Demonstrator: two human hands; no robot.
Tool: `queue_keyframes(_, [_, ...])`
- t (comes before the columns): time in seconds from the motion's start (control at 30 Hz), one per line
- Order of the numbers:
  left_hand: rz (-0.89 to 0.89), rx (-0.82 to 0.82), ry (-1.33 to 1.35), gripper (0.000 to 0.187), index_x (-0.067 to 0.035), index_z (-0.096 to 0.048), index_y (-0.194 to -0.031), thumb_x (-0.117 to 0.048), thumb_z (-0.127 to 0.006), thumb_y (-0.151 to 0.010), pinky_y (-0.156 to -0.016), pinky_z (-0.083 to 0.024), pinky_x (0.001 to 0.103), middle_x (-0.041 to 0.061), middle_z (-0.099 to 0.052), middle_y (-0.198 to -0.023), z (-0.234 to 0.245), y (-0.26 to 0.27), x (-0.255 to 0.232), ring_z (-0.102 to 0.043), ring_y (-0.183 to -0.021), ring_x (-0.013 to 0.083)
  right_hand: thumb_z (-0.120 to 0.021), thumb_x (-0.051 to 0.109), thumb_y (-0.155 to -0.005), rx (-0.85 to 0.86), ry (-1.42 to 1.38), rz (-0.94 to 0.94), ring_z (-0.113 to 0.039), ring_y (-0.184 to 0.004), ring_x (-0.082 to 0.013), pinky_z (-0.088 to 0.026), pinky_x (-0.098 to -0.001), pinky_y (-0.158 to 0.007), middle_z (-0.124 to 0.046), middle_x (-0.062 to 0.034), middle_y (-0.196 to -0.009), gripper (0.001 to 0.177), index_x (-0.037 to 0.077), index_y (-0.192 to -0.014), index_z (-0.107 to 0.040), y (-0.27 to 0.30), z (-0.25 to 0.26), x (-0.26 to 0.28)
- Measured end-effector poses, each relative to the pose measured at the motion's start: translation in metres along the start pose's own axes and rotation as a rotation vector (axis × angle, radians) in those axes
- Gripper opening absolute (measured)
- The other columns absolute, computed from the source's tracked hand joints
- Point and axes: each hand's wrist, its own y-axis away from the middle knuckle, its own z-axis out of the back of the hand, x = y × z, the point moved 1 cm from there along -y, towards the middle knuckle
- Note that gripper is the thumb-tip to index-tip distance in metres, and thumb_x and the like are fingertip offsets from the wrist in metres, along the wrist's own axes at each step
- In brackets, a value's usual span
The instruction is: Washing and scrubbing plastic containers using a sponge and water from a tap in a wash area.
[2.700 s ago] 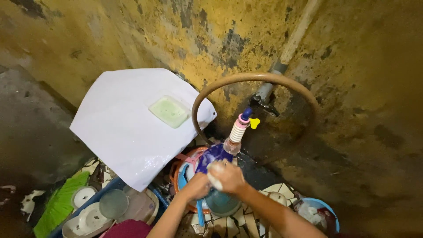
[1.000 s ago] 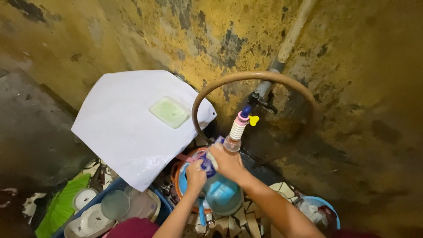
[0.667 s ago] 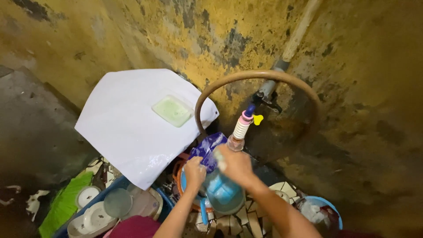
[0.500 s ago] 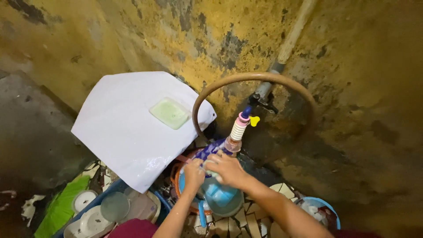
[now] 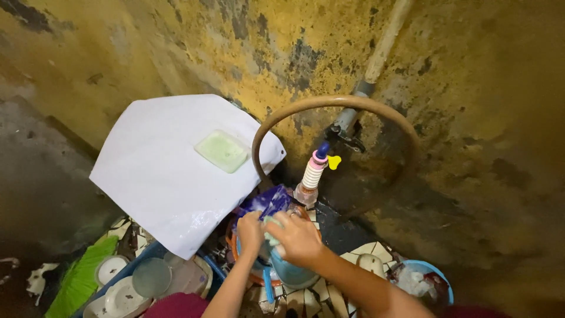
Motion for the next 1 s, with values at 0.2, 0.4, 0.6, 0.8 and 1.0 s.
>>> queue_keyframes(0.2, [0.340,0.084,0.148,0.034,-0.017,-0.081,-0.104,-0.009,-0.065,-0.075,-0.085,-0.057,0.039,0.012,-0.077,-0.087,-0.020,-0.004,0.028,-0.073,-0.097,0.0298,-0.070,0.043,-0.083,0.069,-0.046,-0.682,-0.068,-0.100,-0.0317,-0.060,-0.0491,-0.082,-0.067,-0.0040,-0.099,0.032,0.023,-0.109,-0.068,-0.029,0.034,-0.101])
queue_keyframes(0.4, [0.587,-0.134,1.383,0.022,-0.004,-0.072,-0.082,-0.003,-0.054,-0.095,-0.071,-0.055,0.033,0.009,-0.068,-0.070,0.089,-0.027,-0.120,-0.066,-0.072,0.0168,-0.074,0.057,-0.082,-0.103,-0.598,-0.899,-0.069,-0.116,-0.0344,-0.053,-0.0483,-0.102,-0.077,-0.0088,-0.115,0.047,0.021,-0.112,-0.073,-0.026,-0.018,-0.089])
queue_keyframes(0.6, [0.721,-0.124,1.262,0.012,0.002,-0.075,-0.080,-0.004,-0.067,-0.087,-0.063,-0.058,0.041,0.019,-0.071,-0.071,0.040,-0.001,-0.050,-0.070,-0.068,0.0267,-0.060,0.015,-0.091,-0.412,-0.900,-0.789,-0.074,-0.095,-0.0217,-0.058,-0.0327,-0.088,-0.079,-0.0126,-0.092,0.019,0.007,-0.093,-0.077,0.048,-0.235,-0.217])
queue_keyframes(0.8, [1.149,-0.108,1.098,0.026,0.001,-0.074,-0.101,-0.012,-0.072,-0.079,-0.068,-0.052,0.041,0.012,-0.070,-0.092,0.079,-0.014,-0.093,-0.063,-0.081,0.0246,-0.057,0.028,-0.090,-0.290,-0.523,-1.287,-0.071,-0.102,-0.0301,-0.051,-0.0412,-0.089,-0.077,-0.0040,-0.114,0.029,0.026,-0.112,-0.076,0.044,-0.199,-0.197])
queue_keyframes(1.0, [1.174,-0.202,1.203,0.012,-0.010,-0.070,-0.090,-0.018,-0.073,-0.081,-0.046,-0.037,0.032,0.002,-0.057,-0.067,0.040,-0.011,-0.077,-0.048,-0.055,0.0141,-0.058,0.021,-0.091,-0.204,-0.454,-0.689,-0.066,-0.097,-0.0347,-0.052,-0.0464,-0.085,-0.070,-0.0138,-0.111,0.032,0.010,-0.120,-0.062,-0.023,-0.048,-0.035])
